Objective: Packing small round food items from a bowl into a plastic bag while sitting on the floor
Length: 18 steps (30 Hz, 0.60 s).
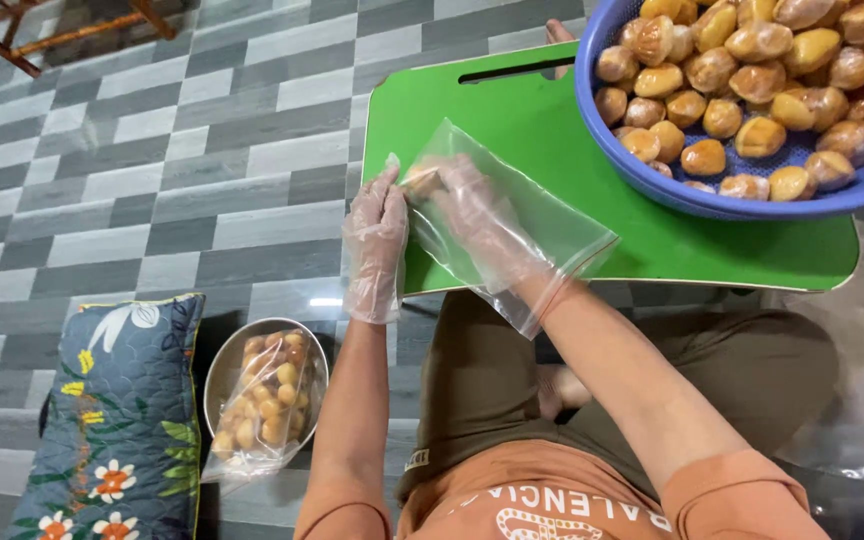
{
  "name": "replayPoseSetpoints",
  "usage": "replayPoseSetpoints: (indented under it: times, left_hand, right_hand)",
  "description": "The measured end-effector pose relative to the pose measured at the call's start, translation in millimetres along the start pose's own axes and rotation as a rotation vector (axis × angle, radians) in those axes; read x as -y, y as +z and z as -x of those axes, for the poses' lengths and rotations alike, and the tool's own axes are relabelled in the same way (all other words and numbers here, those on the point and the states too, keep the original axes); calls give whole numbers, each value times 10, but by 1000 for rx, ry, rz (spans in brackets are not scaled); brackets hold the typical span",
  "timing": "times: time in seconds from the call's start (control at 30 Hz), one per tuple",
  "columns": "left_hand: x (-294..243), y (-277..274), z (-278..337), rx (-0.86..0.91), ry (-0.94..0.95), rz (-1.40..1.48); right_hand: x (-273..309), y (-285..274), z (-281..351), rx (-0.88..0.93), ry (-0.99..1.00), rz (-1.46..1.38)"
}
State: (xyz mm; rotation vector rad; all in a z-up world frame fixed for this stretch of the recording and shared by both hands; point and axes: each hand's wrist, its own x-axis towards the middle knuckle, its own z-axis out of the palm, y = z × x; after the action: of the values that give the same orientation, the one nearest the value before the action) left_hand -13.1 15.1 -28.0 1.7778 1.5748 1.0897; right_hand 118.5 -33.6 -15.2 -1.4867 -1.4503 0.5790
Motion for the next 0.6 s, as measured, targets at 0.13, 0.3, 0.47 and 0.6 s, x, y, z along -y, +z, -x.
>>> replayPoseSetpoints:
  times: [0.13,0.3,0.47,0.6]
  left_hand:
    - [195,84,-56,-76,157,-11]
    - [325,144,-59,-187,176,-62]
    - [437,193,-109,-242,282,-47]
    - [375,164,-80,-216,290,-57]
  right_hand:
    - [49,22,-91,-113,170,-667]
    - [-1141,520,-588,-2,381,-1001]
    - [-658,269,-232,-175,-69,-176]
    - [-659,402,-276,-278,27,-14]
